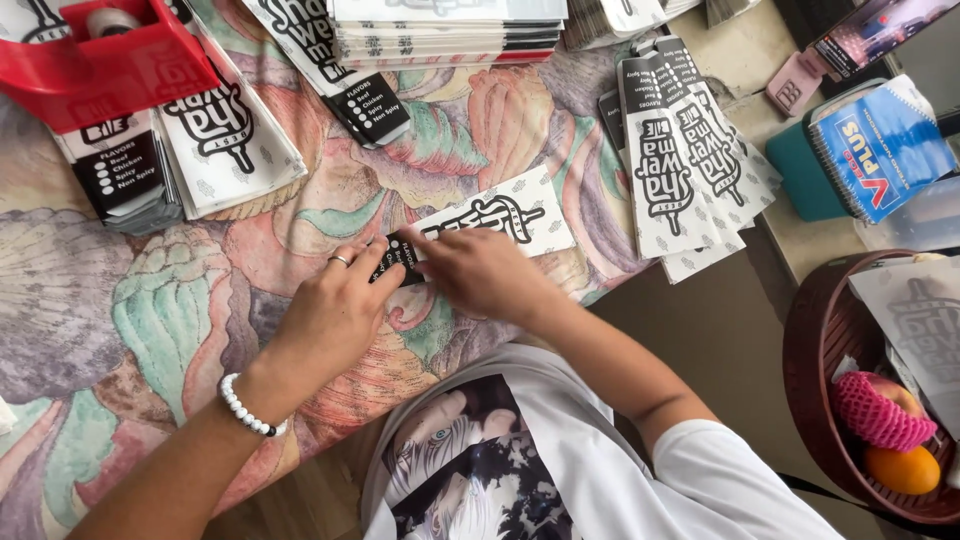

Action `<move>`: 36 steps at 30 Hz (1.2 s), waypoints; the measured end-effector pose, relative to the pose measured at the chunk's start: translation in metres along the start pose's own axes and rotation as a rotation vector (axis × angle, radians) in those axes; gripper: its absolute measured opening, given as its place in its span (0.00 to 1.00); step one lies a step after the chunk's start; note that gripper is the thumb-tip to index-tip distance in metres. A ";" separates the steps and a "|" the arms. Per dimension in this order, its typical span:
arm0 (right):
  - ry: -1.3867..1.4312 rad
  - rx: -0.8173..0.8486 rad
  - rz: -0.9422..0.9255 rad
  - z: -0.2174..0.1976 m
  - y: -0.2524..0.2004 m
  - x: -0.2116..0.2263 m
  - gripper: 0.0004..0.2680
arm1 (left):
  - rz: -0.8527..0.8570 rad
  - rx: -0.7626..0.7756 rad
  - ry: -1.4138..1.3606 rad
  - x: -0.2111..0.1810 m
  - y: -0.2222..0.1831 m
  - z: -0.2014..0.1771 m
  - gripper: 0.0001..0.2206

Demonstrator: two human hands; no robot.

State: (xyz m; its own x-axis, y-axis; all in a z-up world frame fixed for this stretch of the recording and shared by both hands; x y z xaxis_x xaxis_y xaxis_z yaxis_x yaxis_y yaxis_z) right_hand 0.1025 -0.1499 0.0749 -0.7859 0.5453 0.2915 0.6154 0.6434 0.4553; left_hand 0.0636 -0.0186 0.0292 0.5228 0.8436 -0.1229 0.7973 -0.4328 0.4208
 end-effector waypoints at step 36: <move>-0.144 -0.341 0.061 -0.013 -0.039 -0.141 0.06 | -0.407 0.003 -0.199 0.031 0.049 0.057 0.11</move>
State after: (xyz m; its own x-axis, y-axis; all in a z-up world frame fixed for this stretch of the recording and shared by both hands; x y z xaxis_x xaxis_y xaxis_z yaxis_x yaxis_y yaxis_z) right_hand 0.1888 -0.2584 0.0270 -0.7168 0.6626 0.2171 0.5866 0.4047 0.7015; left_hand 0.1362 -0.0319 -0.0046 0.2142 0.8677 -0.4485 0.9508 -0.0799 0.2994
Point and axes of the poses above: each hand's wrist, its own y-axis towards the middle knuckle, its own z-axis out of the palm, x = y × z, the point moved 7 cm from there along y, towards the middle knuckle, and after that the axes turned 13 degrees about -x, right-handed, at the moved point
